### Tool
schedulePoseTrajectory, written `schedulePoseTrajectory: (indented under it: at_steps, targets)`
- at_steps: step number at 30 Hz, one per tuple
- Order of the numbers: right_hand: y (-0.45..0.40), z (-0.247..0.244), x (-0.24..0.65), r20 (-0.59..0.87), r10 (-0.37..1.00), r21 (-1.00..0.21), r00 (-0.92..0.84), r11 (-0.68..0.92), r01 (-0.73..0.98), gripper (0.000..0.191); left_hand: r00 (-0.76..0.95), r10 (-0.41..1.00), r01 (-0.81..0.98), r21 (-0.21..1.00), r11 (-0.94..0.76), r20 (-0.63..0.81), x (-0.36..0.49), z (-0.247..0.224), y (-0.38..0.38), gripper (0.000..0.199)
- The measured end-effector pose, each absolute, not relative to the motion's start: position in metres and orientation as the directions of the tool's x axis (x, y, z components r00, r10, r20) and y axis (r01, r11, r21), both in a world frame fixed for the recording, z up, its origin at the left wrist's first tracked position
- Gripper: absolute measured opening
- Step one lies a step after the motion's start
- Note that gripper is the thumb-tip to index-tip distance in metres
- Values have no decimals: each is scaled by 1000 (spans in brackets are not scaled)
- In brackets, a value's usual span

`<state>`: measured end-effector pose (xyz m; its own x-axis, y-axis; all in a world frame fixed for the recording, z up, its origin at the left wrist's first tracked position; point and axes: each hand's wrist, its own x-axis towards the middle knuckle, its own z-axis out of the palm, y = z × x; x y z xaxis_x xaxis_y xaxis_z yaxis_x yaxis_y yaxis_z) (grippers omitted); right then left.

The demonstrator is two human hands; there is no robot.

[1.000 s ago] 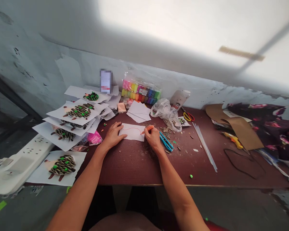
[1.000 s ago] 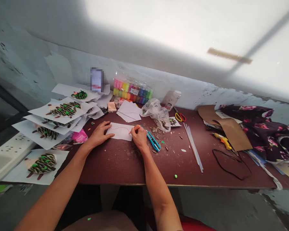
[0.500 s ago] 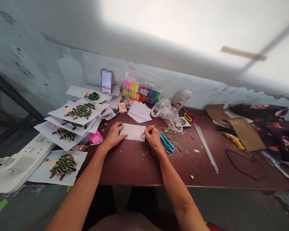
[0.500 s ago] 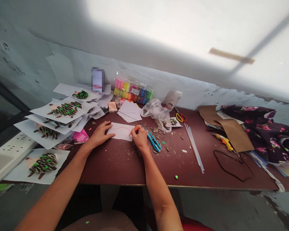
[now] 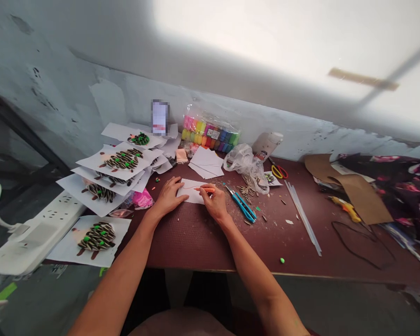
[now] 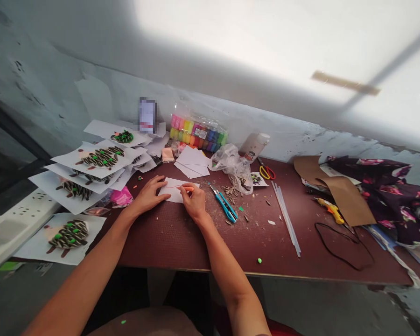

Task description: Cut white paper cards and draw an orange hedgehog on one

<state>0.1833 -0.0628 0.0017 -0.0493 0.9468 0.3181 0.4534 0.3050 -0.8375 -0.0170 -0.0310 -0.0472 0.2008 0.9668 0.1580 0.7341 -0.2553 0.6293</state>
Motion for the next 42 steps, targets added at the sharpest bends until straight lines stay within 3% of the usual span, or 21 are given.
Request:
schedulePoseTrajectory:
  at_steps: [13, 42]
  targets:
    - [-50, 4, 160, 279, 946, -837, -163, 323, 441, 29, 205, 963, 703, 658, -269, 175, -17, -44, -31, 54]
    - [-47, -6, 156, 277, 943, -822, -185, 332, 462, 23, 185, 970, 692, 680, -244, 161, -16, -46, -31, 52]
